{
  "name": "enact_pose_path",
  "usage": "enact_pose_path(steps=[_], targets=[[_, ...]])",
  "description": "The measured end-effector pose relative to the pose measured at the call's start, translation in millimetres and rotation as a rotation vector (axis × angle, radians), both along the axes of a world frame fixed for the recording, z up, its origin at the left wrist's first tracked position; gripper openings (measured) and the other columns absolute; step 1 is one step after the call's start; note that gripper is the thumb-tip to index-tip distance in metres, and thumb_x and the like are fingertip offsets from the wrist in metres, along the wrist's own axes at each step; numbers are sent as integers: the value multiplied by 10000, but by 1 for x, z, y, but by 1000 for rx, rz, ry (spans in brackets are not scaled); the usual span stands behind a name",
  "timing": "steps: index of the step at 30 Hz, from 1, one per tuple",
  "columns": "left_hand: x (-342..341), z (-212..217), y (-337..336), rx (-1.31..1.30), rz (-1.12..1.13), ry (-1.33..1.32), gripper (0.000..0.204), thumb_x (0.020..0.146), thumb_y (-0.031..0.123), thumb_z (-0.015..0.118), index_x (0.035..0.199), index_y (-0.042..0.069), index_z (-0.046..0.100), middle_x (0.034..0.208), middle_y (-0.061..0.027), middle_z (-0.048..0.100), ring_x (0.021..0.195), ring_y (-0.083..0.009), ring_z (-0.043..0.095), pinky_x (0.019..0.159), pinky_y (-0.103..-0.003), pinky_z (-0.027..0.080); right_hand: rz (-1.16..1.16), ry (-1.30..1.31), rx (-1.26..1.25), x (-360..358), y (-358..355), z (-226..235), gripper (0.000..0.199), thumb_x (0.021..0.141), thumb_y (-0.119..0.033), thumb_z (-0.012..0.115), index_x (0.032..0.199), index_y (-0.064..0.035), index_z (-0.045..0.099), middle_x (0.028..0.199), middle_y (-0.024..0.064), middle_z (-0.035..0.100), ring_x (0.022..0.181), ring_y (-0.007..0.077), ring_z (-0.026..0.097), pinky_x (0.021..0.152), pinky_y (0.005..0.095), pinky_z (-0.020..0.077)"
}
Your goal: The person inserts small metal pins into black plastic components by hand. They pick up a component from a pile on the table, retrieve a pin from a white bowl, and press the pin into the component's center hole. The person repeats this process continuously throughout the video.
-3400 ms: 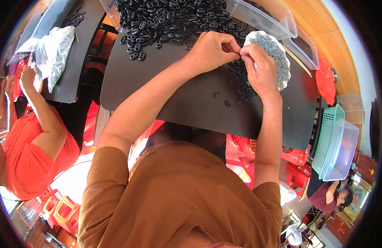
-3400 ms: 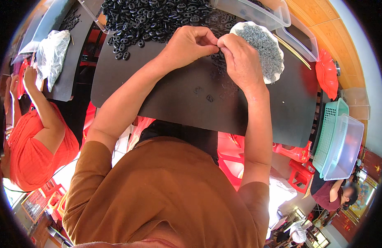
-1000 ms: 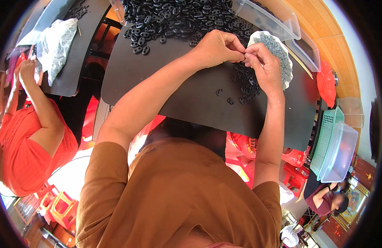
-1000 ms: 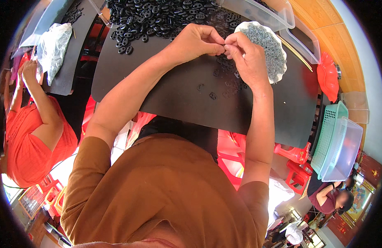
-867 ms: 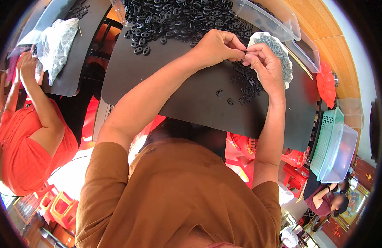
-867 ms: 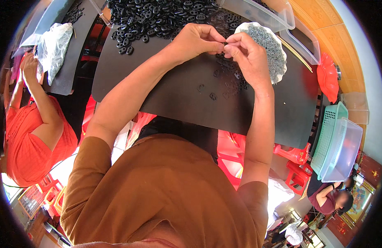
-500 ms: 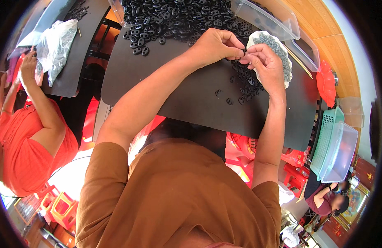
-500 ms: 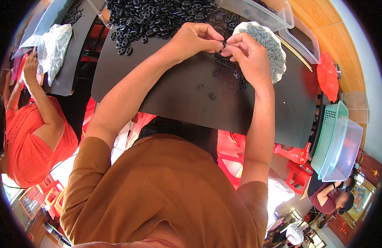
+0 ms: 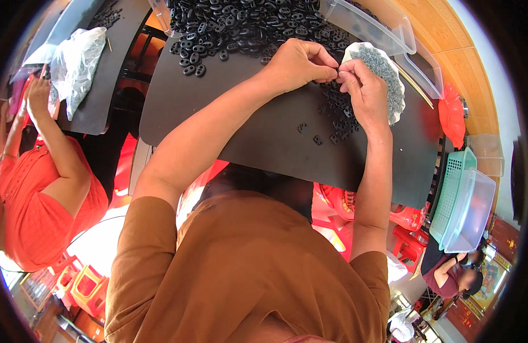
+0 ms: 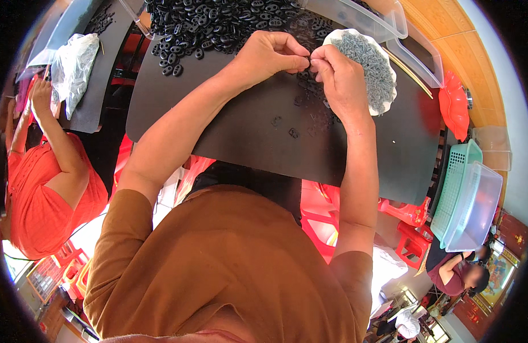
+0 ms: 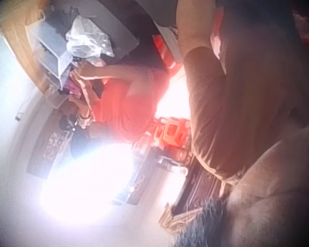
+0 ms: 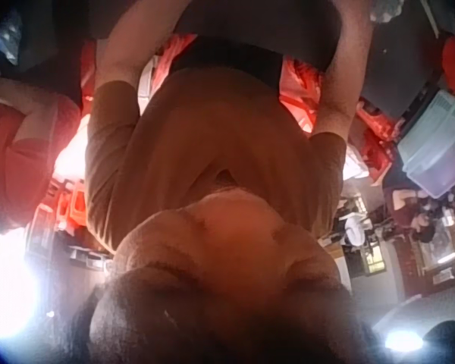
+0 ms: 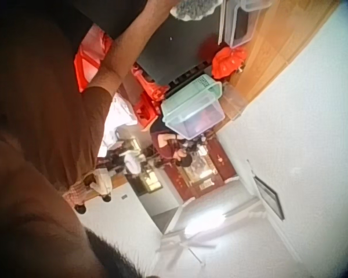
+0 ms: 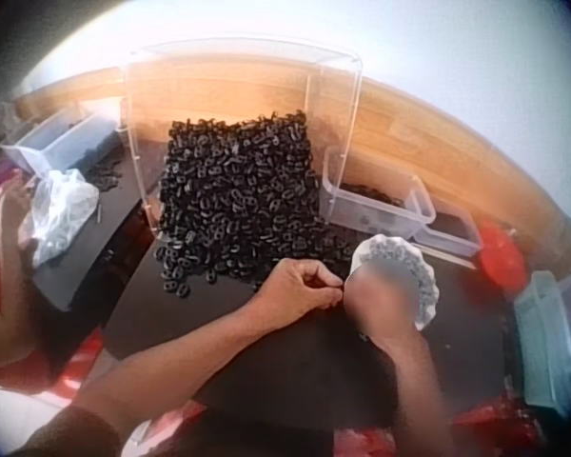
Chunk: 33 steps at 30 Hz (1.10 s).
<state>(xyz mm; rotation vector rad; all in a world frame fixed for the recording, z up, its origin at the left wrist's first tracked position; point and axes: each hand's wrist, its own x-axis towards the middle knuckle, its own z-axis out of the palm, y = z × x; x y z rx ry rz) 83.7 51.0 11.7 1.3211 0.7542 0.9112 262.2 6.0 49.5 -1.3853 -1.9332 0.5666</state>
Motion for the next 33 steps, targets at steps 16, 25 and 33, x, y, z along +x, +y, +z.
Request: enact_pose_path(steps=[16,25,33], targets=[[1,2,-6,244,77,218,89,793,68,751,862,15,729,783,-54,708,721,-91,649,675,-234,518,23,0,-179,7,1,0,113,931,-124,570,878,-28,597,682,42,633,562,122,585,546,271,464],[6,-6,3,-164,49,-232,180,838,49,739,993,-13,672,884,-93,702,808,-141,682,737,-255,565,-33,268,30,17,10,-8,193,924,-131,643,1096,-44,660,835,31,694,676,76,616,616,235,505],[8,-6,3,-173,45,-240,177,842,46,738,995,-9,669,917,-102,694,834,-157,689,774,-257,577,-51,297,-77,11,9,-10,150,950,-190,622,1014,-56,647,809,14,672,662,77,610,603,221,482]])
